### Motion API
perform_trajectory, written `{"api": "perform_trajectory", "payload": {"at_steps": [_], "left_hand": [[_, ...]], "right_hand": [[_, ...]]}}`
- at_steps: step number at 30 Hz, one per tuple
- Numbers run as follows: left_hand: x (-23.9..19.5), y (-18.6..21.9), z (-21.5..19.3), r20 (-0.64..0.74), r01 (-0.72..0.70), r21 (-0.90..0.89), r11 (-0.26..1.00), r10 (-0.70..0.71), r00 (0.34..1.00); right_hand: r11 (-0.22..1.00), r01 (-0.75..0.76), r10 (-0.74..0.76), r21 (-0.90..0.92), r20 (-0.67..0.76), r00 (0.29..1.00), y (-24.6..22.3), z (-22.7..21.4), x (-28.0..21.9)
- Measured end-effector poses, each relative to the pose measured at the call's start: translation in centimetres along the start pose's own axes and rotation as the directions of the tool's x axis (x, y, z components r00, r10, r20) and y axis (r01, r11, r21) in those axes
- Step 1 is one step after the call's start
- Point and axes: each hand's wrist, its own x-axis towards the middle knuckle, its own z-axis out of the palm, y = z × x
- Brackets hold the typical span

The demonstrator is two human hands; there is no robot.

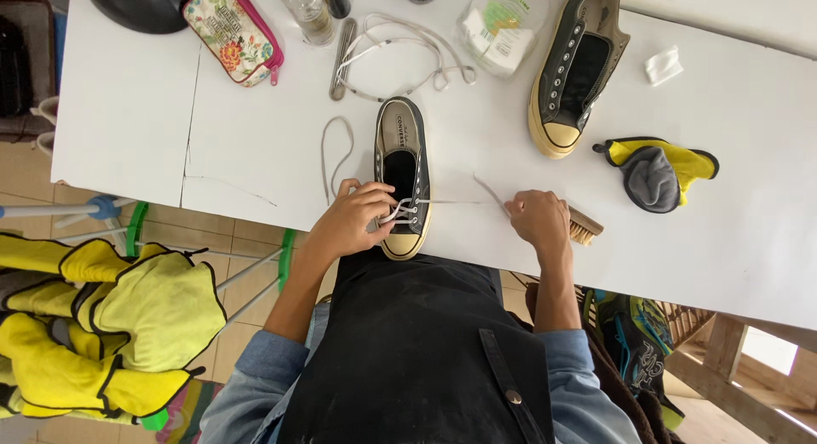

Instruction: The person threads white shoelaces through the eyelets of a black and yellow sneaker placed on a white table. They pull the laces tight and tie them into a knot.

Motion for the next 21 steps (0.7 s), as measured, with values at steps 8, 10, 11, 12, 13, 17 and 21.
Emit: {"api": "perform_trajectory", "payload": {"at_steps": [8, 10, 11, 12, 13, 17, 21], "left_hand": [[-2.5, -1.0, -1.1, -0.008, 0.220, -0.197, 0.955, -0.226, 0.974], [-2.8, -1.9, -0.3, 0.080, 0.314, -0.232, 0.921, -0.304, 0.949], [-3.1, -2.9, 0.9, 0.089, 0.311, -0.189, 0.932, -0.299, 0.950], [-3.3, -3.9, 2.1, 0.097, 0.306, -0.145, 0.941, -0.294, 0.951], [-3.4, -4.5, 2.8, 0.099, 0.307, -0.148, 0.940, -0.295, 0.950], [-3.3, -5.5, 3.6, 0.066, 0.262, -0.360, 0.895, -0.255, 0.965], [-3.2, -3.9, 1.5, 0.011, 0.293, -0.516, 0.805, -0.335, 0.942]], "right_hand": [[0.781, 0.539, -0.456, 0.315, -0.301, 0.838, -14.5, 0.5, -2.1], [0.727, 0.612, -0.516, 0.313, -0.339, 0.787, -15.3, 2.4, -1.5], [0.685, 0.617, -0.547, 0.387, -0.286, 0.787, -14.9, 2.5, -1.3], [0.641, 0.614, -0.579, 0.460, -0.235, 0.781, -14.6, 2.6, -1.1], [0.643, 0.612, -0.579, 0.461, -0.232, 0.782, -14.1, 0.8, -1.9], [0.718, 0.412, -0.479, 0.560, -0.032, 0.877, -10.0, -2.9, -2.9], [0.906, 0.094, -0.207, 0.412, 0.237, 0.949, -7.7, -3.4, -2.3]]}}
